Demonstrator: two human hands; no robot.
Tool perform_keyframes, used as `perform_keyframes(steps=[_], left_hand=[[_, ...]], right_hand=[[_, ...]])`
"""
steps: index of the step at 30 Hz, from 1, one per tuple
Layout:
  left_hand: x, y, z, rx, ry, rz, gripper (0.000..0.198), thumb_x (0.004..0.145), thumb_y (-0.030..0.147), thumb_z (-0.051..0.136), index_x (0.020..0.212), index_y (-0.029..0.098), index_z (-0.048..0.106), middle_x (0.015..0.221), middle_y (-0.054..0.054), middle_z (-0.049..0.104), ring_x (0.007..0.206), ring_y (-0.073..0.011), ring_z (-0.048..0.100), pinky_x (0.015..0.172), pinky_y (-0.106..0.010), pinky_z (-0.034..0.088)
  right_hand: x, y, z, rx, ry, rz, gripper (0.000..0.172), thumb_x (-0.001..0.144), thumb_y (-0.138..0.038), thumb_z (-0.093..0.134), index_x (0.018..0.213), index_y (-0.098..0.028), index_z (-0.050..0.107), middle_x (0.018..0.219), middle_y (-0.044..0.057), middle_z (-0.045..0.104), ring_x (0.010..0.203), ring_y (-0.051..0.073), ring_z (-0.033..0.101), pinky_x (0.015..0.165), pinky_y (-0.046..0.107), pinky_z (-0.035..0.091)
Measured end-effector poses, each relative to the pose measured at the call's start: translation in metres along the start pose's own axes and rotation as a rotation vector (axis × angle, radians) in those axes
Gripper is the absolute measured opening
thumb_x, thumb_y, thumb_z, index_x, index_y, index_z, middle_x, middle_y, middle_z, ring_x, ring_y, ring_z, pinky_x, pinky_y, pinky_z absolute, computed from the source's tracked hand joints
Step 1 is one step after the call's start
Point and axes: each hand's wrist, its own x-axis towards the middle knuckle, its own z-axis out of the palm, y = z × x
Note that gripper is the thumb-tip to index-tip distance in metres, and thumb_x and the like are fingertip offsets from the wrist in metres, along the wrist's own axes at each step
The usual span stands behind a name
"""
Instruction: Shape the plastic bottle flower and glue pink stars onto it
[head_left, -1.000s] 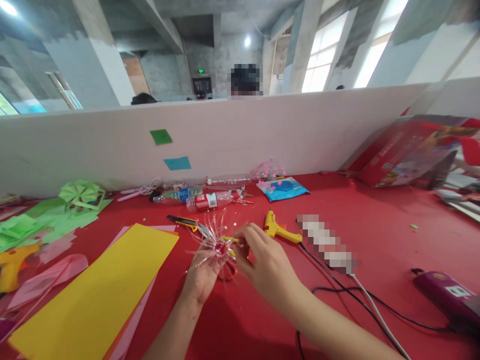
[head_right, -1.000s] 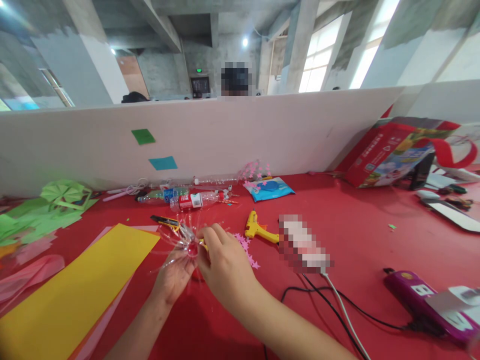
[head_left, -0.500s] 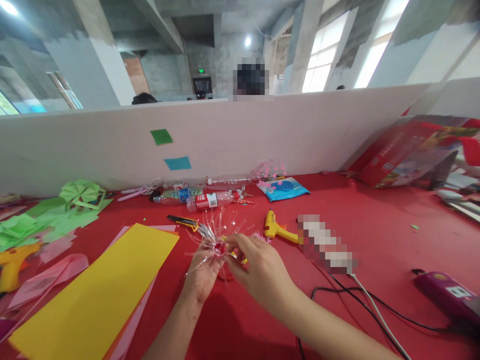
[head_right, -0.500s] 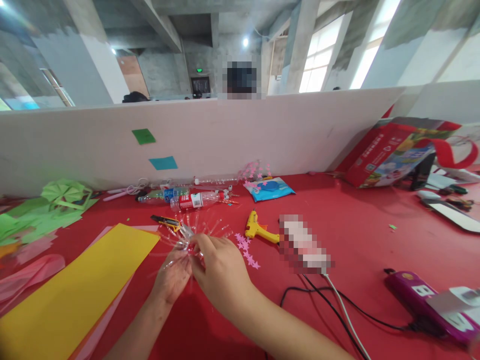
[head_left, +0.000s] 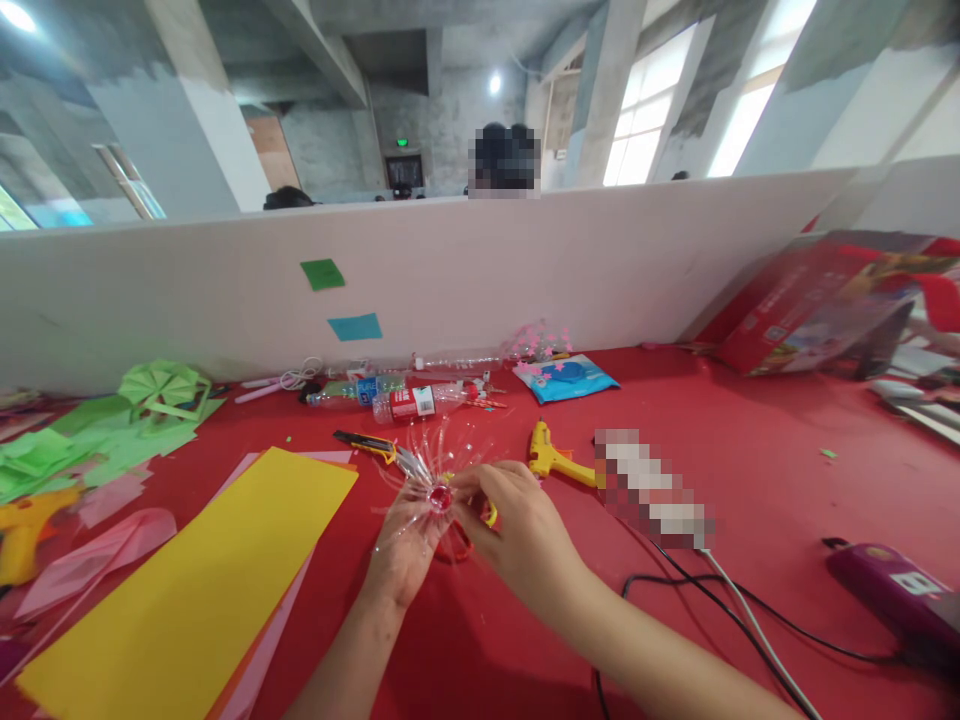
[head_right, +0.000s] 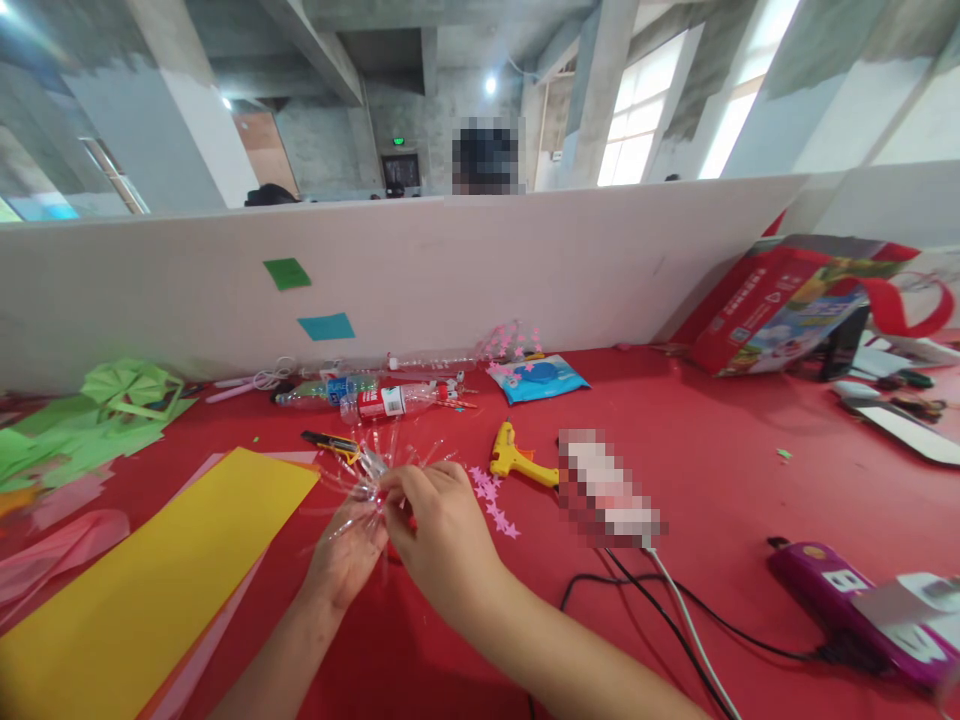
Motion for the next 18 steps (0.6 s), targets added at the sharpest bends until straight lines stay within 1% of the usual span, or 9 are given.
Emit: perform_keyframes(steps=[2,5,7,10,13,15,18], left_hand=[[0.0,0.0006,0.0004,-0.003,0.002,-0.003,0.029,0.064,0.006,0.064,0.09,0.018,0.063,0.085,-0.001,0.069,0.075,-0.0136,0.064,0.074,-0.028,0.05],[-0.0008,0.0016,0.0013,-0.001,0.011,-0.005,0.026,0.064,0.006,0.066,0.086,0.018,0.063,0.078,0.0,0.068,0.072,-0.0133,0.063,0.072,-0.027,0.05],[-0.0014,0.002,0.002,0.0,0.012,-0.003,0.022,0.064,0.007,0.066,0.083,0.018,0.062,0.075,0.001,0.068,0.072,-0.0127,0.063,0.072,-0.026,0.05],[-0.0017,0.0021,0.0026,0.005,0.003,-0.005,0.017,0.064,0.008,0.067,0.077,0.017,0.061,0.076,0.0,0.068,0.074,-0.013,0.063,0.074,-0.027,0.049],[-0.0014,0.0016,0.0021,0.001,0.014,0.002,0.019,0.063,0.008,0.067,0.078,0.017,0.061,0.076,0.0,0.068,0.073,-0.0128,0.063,0.072,-0.026,0.049],[-0.0008,0.0012,0.0011,-0.003,0.018,0.002,0.022,0.063,0.008,0.067,0.082,0.018,0.062,0.076,0.001,0.068,0.072,-0.0124,0.063,0.072,-0.026,0.049],[0.0003,0.0006,-0.0011,-0.005,-0.007,-0.004,0.029,0.063,0.007,0.066,0.089,0.019,0.063,0.079,0.002,0.068,0.072,-0.0121,0.063,0.072,-0.026,0.049]], right_hand=[[0.0008,0.0025,-0.0007,-0.027,0.021,-0.033,0.016,0.077,-0.005,0.055,0.083,-0.018,0.059,0.071,0.001,0.067,0.066,0.016,0.059,0.071,0.031,0.043],[0.0022,0.0049,-0.0016,-0.076,0.033,-0.066,0.012,0.08,-0.008,0.054,0.08,-0.018,0.06,0.066,0.001,0.065,0.061,0.015,0.056,0.071,0.031,0.043],[0.0027,0.0052,-0.0021,-0.108,0.029,-0.072,0.012,0.082,-0.009,0.054,0.077,-0.018,0.061,0.066,0.001,0.065,0.061,0.015,0.056,0.07,0.031,0.041],[0.0023,0.0046,-0.0022,-0.124,0.018,-0.097,0.018,0.084,-0.009,0.051,0.071,-0.018,0.059,0.064,0.0,0.063,0.06,0.014,0.055,0.069,0.03,0.039],[0.001,0.0034,-0.0016,-0.133,-0.009,-0.117,0.024,0.087,-0.011,0.047,0.066,-0.018,0.056,0.06,-0.001,0.061,0.056,0.013,0.052,0.068,0.03,0.038],[0.0003,0.002,-0.0017,-0.147,-0.029,-0.111,0.022,0.087,-0.012,0.047,0.069,-0.018,0.056,0.062,0.0,0.061,0.057,0.014,0.052,0.067,0.03,0.037],[0.0003,-0.0012,-0.0033,-0.158,-0.056,-0.081,0.012,0.084,-0.012,0.051,0.077,-0.018,0.058,0.07,0.001,0.063,0.064,0.016,0.053,0.067,0.029,0.037]])
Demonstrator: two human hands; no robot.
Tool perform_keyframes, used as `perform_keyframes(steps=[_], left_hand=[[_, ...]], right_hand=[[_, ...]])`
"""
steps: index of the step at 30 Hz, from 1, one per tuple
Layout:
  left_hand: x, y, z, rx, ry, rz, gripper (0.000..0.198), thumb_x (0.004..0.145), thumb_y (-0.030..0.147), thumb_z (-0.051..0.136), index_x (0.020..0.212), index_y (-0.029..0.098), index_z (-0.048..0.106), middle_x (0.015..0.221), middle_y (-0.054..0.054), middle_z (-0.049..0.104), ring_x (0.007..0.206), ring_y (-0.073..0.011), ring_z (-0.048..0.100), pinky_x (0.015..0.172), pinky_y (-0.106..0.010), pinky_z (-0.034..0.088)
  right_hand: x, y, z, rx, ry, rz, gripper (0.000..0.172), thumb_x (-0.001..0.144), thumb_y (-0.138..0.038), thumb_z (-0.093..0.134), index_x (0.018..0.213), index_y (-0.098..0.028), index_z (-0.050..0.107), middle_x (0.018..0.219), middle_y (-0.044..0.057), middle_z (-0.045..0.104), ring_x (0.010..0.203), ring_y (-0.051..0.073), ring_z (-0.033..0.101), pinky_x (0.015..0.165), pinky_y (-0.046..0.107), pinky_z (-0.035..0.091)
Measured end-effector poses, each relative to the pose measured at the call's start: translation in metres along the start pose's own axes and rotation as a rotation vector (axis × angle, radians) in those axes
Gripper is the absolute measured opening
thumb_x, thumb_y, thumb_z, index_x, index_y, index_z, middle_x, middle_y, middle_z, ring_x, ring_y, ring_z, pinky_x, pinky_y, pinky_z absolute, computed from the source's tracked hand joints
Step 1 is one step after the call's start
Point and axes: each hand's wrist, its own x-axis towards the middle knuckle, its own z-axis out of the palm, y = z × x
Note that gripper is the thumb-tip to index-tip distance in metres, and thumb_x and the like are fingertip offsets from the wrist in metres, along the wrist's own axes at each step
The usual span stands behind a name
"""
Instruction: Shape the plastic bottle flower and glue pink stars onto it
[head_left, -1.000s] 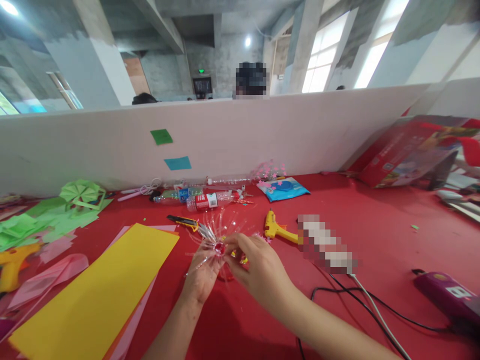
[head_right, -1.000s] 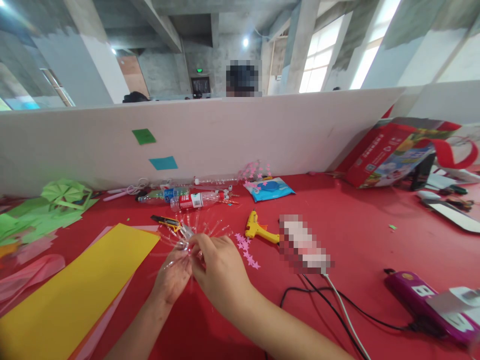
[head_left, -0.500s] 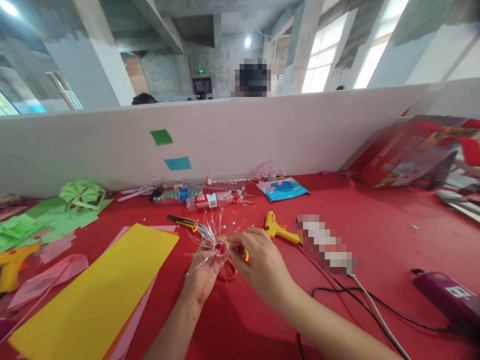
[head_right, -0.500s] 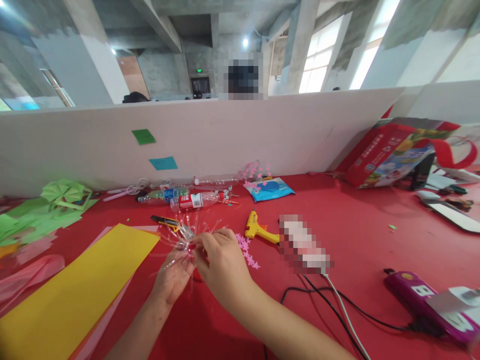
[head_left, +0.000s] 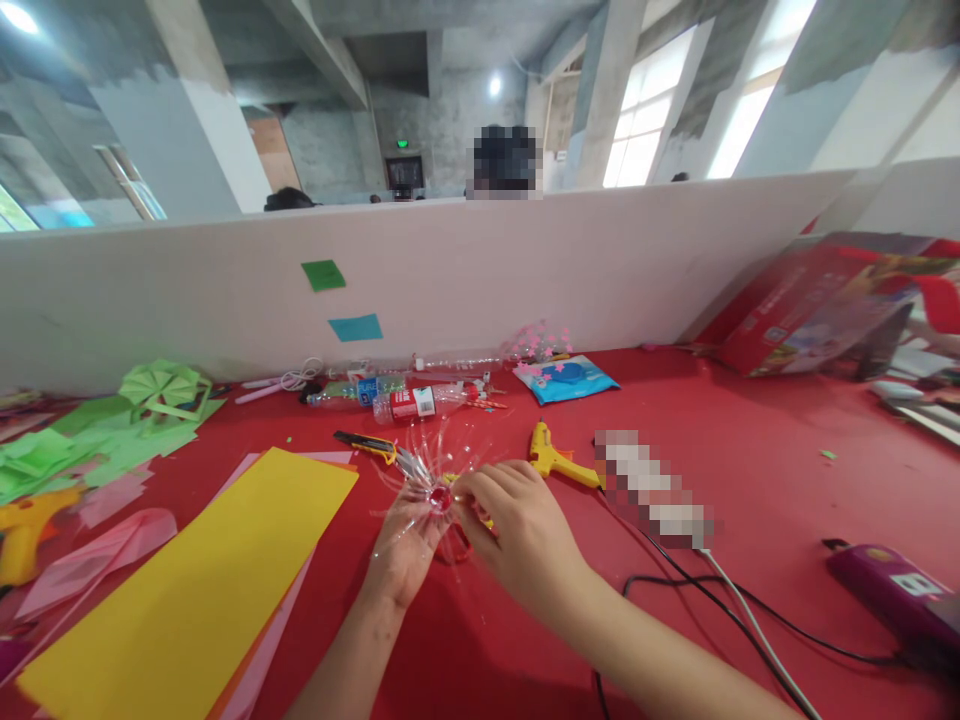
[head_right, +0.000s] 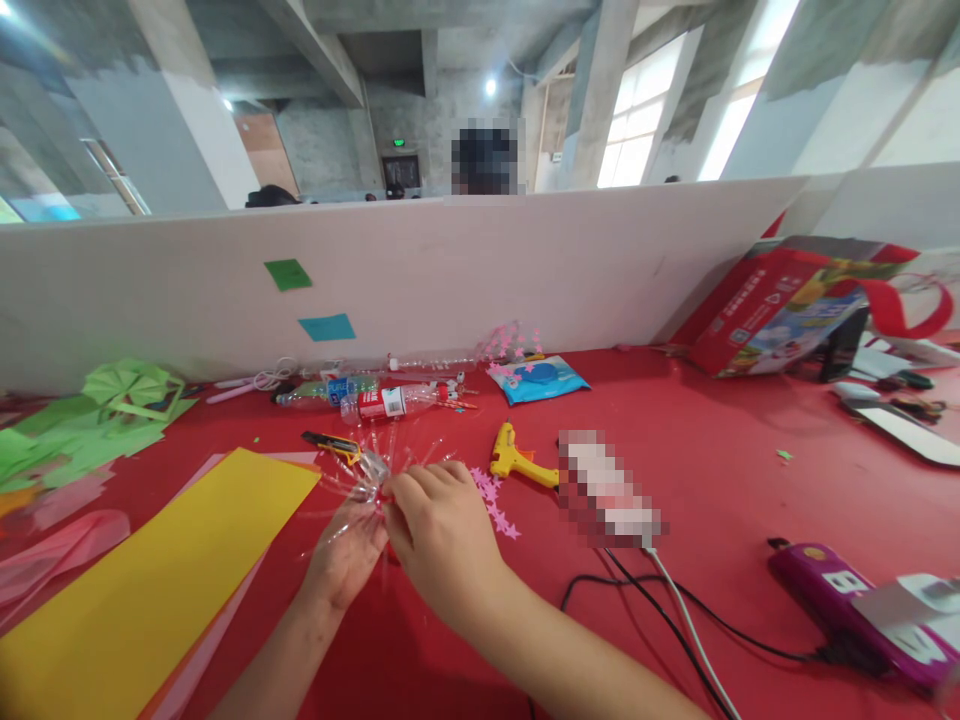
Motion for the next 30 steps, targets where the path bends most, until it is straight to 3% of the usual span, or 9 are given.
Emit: perform_keyframes(steps=[5,17,24,30], left_hand=[[0.001,0.0,-0.002,-0.001,-0.012,0.0,0.031,0.065,0.006,0.064,0.093,0.019,0.063,0.079,0.0,0.069,0.07,-0.0124,0.063,0.07,-0.025,0.049],[-0.002,-0.001,0.0,0.023,-0.016,-0.002,0.038,0.062,0.006,0.065,0.097,0.02,0.064,0.09,-0.001,0.071,0.086,-0.0171,0.066,0.083,-0.03,0.049],[-0.002,0.001,0.001,-0.029,0.021,-0.012,0.04,0.061,0.004,0.065,0.098,0.019,0.063,0.091,-0.002,0.071,0.078,-0.0158,0.066,0.071,-0.028,0.052],[-0.001,0.002,0.001,-0.068,0.099,-0.068,0.039,0.064,0.003,0.061,0.1,0.018,0.064,0.09,-0.004,0.072,0.077,-0.0184,0.068,0.074,-0.032,0.055]], right_hand=[[0.001,-0.002,-0.003,0.045,0.009,0.06,0.015,0.074,-0.005,0.054,0.081,-0.018,0.054,0.073,0.001,0.06,0.067,0.016,0.053,0.065,0.028,0.037],[0.003,0.001,-0.007,-0.045,-0.035,0.096,0.014,0.075,-0.008,0.055,0.083,-0.019,0.055,0.081,0.003,0.06,0.076,0.019,0.055,0.07,0.03,0.038],[0.007,-0.002,-0.031,0.06,0.036,0.083,0.006,0.081,-0.013,0.058,0.085,-0.018,0.056,0.08,0.002,0.06,0.074,0.017,0.054,0.069,0.029,0.037],[0.012,0.005,-0.046,0.089,0.097,0.106,0.007,0.084,-0.016,0.052,0.078,-0.018,0.056,0.077,0.002,0.058,0.073,0.016,0.053,0.069,0.03,0.038]])
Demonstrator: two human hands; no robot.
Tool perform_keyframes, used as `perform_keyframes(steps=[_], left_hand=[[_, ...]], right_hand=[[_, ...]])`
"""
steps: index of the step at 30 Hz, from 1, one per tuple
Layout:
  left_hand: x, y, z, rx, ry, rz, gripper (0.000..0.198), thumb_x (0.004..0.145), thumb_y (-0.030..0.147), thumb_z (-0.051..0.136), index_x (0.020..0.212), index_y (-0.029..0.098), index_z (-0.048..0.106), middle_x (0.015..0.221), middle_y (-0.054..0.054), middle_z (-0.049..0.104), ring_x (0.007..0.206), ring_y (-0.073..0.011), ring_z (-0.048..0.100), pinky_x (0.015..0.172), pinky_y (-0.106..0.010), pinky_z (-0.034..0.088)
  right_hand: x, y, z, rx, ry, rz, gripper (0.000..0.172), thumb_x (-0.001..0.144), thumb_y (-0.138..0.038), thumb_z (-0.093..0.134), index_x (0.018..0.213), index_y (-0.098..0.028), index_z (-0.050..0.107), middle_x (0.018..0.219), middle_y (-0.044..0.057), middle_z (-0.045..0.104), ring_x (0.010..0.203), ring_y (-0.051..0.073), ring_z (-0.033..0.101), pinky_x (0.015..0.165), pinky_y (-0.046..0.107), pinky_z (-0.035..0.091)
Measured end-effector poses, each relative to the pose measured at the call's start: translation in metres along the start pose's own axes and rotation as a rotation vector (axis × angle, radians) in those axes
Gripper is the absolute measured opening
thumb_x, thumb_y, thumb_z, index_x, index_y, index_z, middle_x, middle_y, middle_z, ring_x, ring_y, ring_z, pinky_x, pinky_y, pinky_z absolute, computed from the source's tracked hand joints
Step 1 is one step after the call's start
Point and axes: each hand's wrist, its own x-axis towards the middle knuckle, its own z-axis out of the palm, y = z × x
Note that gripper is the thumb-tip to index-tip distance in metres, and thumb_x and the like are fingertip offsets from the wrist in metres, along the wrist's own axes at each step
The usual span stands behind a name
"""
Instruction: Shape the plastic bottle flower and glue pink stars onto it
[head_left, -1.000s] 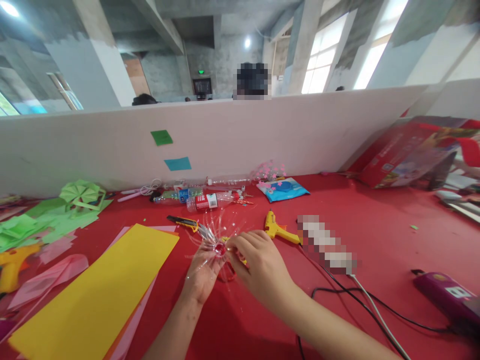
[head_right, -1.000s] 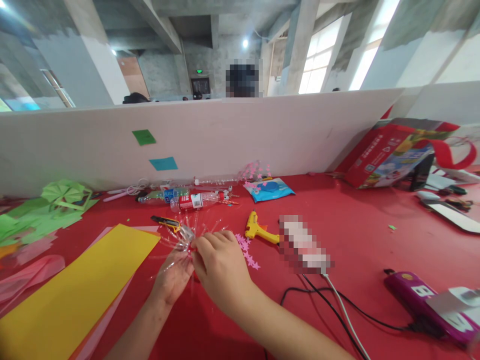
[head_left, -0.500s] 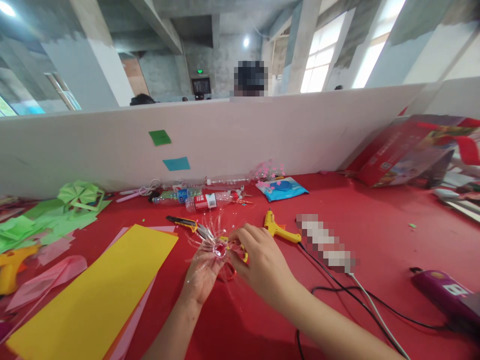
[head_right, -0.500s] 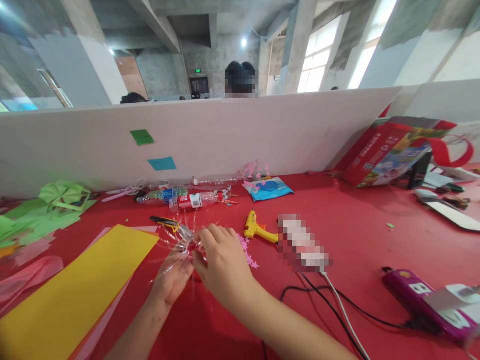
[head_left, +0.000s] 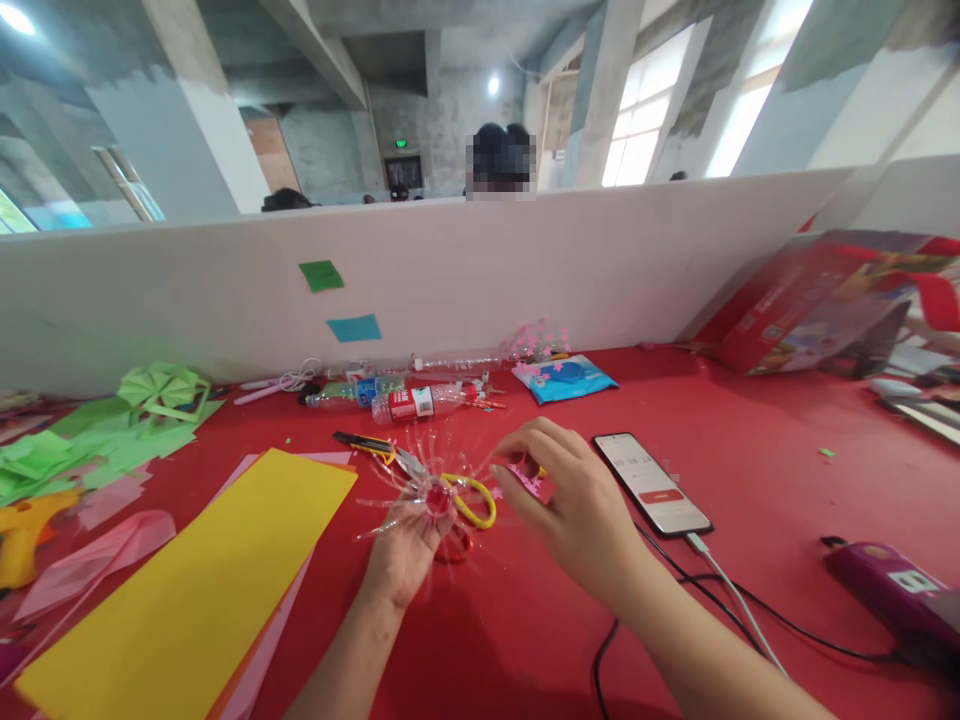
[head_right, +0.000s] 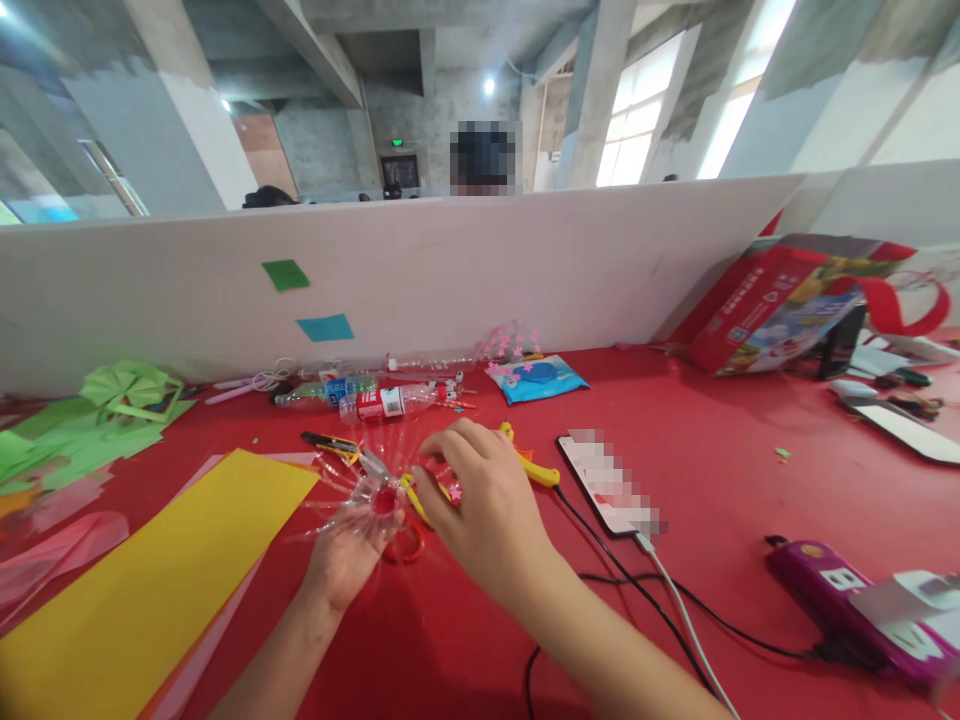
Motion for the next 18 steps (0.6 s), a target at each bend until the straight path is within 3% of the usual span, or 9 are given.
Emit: perform_keyframes(steps=[5,18], left_hand=[[0.002,0.001,-0.002,0.013,0.072,-0.008,0.038,0.067,0.003,0.059,0.102,0.015,0.063,0.08,-0.005,0.071,0.069,-0.0178,0.068,0.068,-0.031,0.056],[0.001,-0.003,-0.001,0.021,-0.069,-0.048,0.019,0.075,0.007,0.058,0.092,0.012,0.064,0.076,-0.007,0.066,0.066,-0.0135,0.062,0.054,-0.019,0.047]], right_hand=[[0.001,0.002,0.004,-0.006,-0.037,-0.013,0.012,0.084,-0.013,0.053,0.073,-0.018,0.056,0.075,0.001,0.059,0.071,0.014,0.053,0.067,0.027,0.038],[0.004,0.012,0.005,0.04,-0.045,-0.038,0.013,0.084,-0.013,0.05,0.074,-0.018,0.057,0.076,0.003,0.059,0.07,0.015,0.052,0.065,0.028,0.04]])
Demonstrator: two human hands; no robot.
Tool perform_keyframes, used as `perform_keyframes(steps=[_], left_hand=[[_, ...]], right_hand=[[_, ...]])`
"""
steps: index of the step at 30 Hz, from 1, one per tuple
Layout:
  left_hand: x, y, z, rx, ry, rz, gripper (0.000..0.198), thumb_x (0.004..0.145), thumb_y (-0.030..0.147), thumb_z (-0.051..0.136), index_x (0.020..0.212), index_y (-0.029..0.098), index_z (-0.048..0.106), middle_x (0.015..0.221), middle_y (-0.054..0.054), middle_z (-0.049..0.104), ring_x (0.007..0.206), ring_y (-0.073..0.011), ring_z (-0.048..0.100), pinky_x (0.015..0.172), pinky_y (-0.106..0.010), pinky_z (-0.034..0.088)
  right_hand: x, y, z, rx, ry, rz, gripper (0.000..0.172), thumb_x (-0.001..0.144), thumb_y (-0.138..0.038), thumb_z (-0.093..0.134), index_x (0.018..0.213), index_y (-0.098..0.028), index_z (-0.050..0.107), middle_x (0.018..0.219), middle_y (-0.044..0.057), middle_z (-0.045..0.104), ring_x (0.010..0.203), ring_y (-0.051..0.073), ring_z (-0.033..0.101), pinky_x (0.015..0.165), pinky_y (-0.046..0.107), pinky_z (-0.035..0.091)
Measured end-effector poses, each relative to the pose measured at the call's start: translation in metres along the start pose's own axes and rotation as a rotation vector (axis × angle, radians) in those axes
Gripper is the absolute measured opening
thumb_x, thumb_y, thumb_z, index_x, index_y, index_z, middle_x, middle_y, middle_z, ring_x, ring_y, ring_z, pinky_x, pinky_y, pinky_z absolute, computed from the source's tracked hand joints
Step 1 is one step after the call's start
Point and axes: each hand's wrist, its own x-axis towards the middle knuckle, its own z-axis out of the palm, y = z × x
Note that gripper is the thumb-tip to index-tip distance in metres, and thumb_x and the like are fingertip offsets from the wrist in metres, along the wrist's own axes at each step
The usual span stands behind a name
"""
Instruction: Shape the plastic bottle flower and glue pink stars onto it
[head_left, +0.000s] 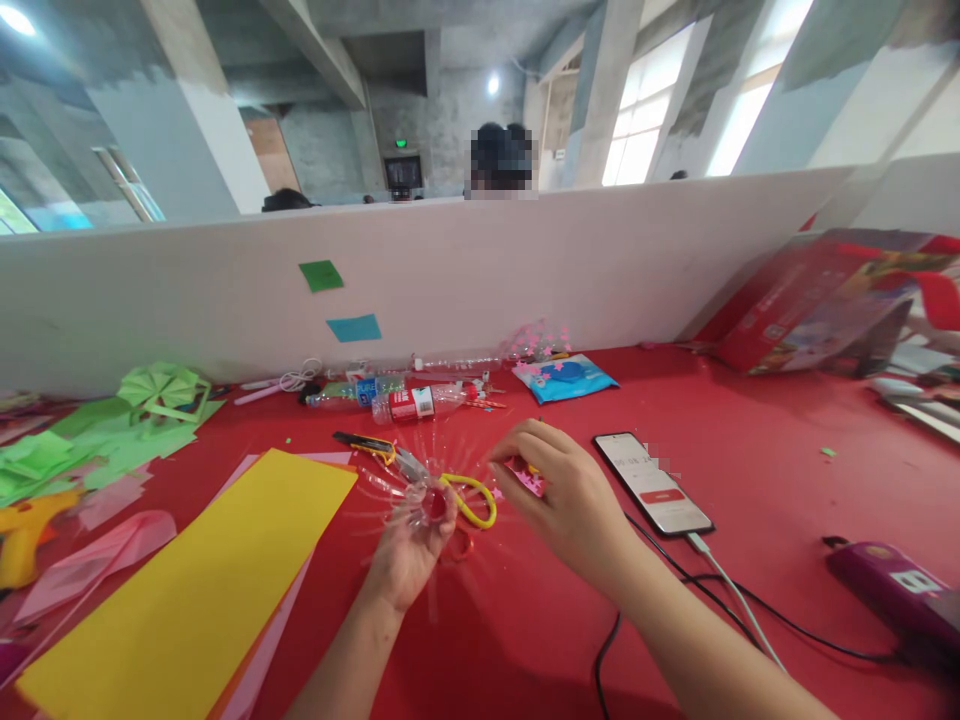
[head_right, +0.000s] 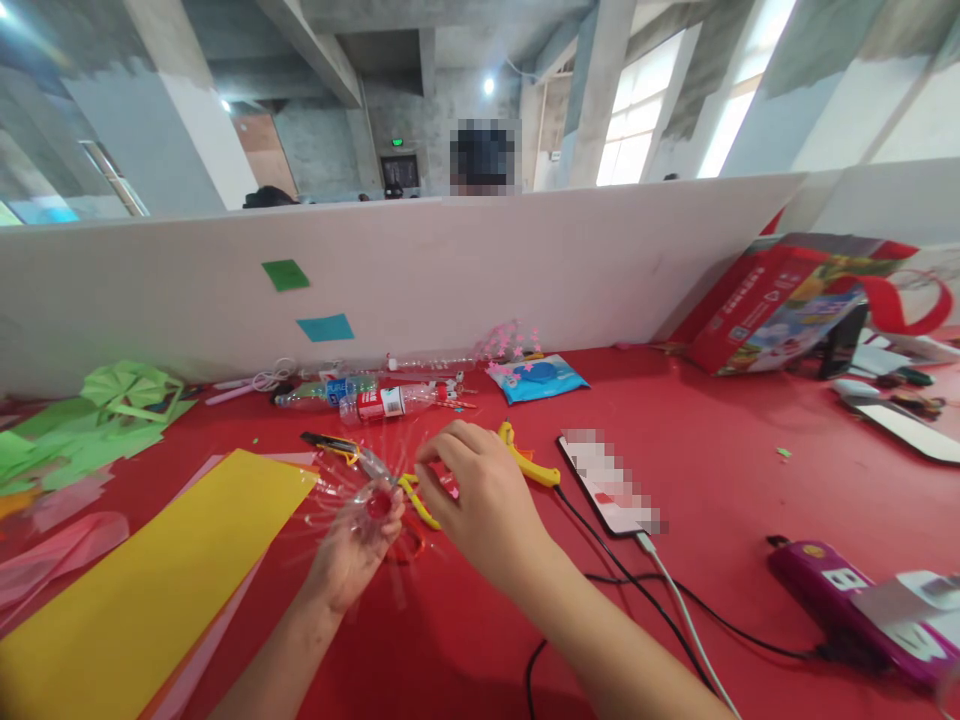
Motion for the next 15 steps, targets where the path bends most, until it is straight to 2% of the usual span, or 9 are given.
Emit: perform_keyframes(steps=[7,15], left_hand=[[-0.004,-0.0002,0.0076,0.117,0.005,-0.048,0.008,0.072,0.007,0.061,0.079,0.012,0.062,0.072,-0.004,0.063,0.059,-0.0089,0.057,0.05,-0.016,0.044],[0.0001,-0.0052,0.004,0.113,0.053,-0.077,0.005,0.075,0.012,0.064,0.077,0.012,0.059,0.066,-0.001,0.061,0.05,-0.0058,0.05,0.043,-0.014,0.038]], right_hand=[[0.0018,-0.0013,-0.0008,0.025,0.021,-0.185,0.012,0.087,-0.012,0.051,0.079,-0.017,0.059,0.079,0.004,0.063,0.075,0.016,0.052,0.072,0.03,0.042],[0.0008,0.0014,0.0033,-0.016,-0.087,-0.223,0.009,0.087,-0.014,0.055,0.082,-0.016,0.062,0.082,0.005,0.064,0.077,0.017,0.051,0.072,0.032,0.042]])
